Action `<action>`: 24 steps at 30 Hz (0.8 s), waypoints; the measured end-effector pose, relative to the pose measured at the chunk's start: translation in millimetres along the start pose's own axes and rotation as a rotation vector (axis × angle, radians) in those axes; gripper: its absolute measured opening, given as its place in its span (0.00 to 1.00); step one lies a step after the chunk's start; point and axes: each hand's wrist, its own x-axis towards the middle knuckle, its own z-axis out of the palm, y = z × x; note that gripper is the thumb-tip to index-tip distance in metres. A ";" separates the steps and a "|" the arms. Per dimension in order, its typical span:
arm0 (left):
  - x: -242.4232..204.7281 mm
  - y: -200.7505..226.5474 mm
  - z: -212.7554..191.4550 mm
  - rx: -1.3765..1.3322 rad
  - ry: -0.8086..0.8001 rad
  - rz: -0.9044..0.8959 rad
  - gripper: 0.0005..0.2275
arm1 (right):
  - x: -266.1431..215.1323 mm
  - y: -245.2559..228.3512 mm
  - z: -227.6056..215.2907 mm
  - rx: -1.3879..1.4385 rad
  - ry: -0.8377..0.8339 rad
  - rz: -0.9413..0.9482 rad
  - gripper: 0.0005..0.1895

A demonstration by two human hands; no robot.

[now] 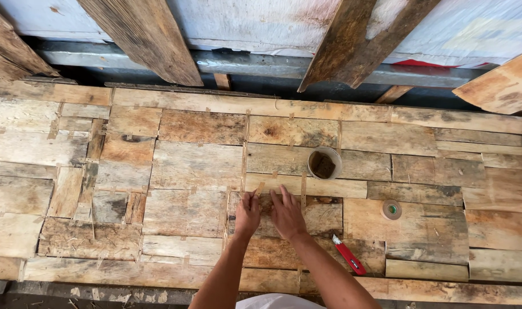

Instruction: Applying and fitting small wood strips onto a larger panel to create a mosaic-like surface.

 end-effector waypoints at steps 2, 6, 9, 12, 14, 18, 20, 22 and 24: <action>3.1 -3.1 2.1 -0.009 -0.019 -0.033 0.11 | 7.7 5.5 5.6 0.070 0.133 0.003 0.31; 6.6 -10.1 4.7 -0.015 -0.019 -0.071 0.12 | 21.4 20.9 -15.3 0.046 0.360 0.188 0.29; 2.1 -9.2 5.6 -0.030 0.022 0.006 0.11 | 26.3 49.6 -30.3 -0.080 0.538 0.261 0.35; 5.5 -16.4 8.4 -0.033 0.037 0.037 0.11 | 29.8 70.3 -38.6 -0.086 0.542 0.366 0.40; 5.9 -11.5 7.3 -0.016 0.024 0.014 0.11 | 35.0 70.4 -54.2 -0.080 0.489 0.389 0.42; 3.1 -3.6 3.5 0.023 -0.025 -0.072 0.12 | 33.2 50.4 -105.2 0.009 0.038 0.543 0.39; 2.1 -6.5 3.6 0.011 -0.016 -0.051 0.11 | 34.5 55.5 -95.8 -0.007 0.115 0.514 0.39; 5.3 -7.0 5.1 -0.004 -0.007 -0.026 0.11 | 37.1 61.5 -77.6 -0.026 0.195 0.483 0.39; 5.3 -9.6 6.4 -0.027 0.013 0.004 0.11 | 34.0 66.8 -44.9 -0.040 0.516 0.294 0.32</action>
